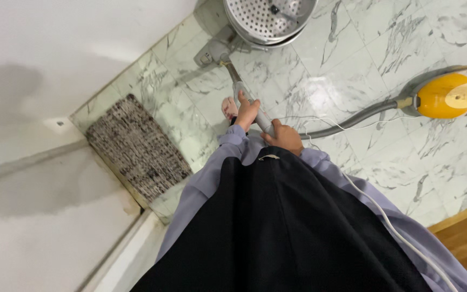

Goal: The person vacuums a tiled floor using a yellow canister vacuum cleaner with a long wand and floor head. They move the vacuum head back and forth across the floor, cleaning around a small rug and near a doorway.

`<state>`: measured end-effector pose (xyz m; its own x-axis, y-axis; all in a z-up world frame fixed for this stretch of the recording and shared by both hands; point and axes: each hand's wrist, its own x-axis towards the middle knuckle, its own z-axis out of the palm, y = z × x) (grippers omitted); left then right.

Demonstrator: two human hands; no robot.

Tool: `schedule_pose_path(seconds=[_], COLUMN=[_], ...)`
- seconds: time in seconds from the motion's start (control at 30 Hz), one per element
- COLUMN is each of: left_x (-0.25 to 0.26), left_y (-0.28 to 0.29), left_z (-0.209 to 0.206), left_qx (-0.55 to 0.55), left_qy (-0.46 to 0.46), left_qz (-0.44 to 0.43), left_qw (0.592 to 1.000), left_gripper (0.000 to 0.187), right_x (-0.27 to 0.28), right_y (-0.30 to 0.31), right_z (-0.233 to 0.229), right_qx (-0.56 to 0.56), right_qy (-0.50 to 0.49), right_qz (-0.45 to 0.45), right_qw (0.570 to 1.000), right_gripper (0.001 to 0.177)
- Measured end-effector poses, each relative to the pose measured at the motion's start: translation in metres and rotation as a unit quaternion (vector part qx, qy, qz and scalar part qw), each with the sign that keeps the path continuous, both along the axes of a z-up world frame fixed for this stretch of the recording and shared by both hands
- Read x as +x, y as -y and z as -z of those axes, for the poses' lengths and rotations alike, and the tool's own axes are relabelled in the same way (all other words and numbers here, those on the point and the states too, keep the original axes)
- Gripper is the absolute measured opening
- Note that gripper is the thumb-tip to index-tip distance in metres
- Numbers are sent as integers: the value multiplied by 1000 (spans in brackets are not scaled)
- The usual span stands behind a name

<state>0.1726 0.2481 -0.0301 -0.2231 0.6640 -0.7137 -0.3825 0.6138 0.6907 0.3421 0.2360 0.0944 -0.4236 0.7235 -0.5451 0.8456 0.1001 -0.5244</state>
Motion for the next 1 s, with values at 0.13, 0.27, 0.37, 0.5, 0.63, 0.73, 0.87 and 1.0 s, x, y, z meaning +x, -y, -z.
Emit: schedule_pose_path(seconds=[0.13,0.27,0.37,0.5,0.63,0.73,0.87,1.0], left_x=[51,101,125,144,149,138,114,78], left_y=[29,60,63,73,90,99,109,128], left_z=[15,6,-32,-85,-104,-90,-75,-79], left_qx=[-15,-3,-59,-61,135,236,286,263], left_qy=[-36,-95,-115,-374,-506,-444,-341,-342], left_qz=[6,14,69,241,262,314,378,469], left_qw=[999,995,989,894,811,805,812,770], left_gripper=[97,96,96,73,35,27,33,36], right_x=[46,91,119,154,179,182,169,138], right_y=[16,36,31,29,29,34,41,46], right_z=[-5,-25,-42,-69,-88,-87,-79,-81], right_qx=[11,10,-3,-13,-55,-38,-27,-39], right_qy=[6,-13,-39,2,-12,-41,-46,-18], right_qz=[-38,-51,-60,-111,-134,-166,-199,-234], right_qw=[999,999,997,994,989,985,979,971], right_gripper=[60,59,56,53,48,50,50,51])
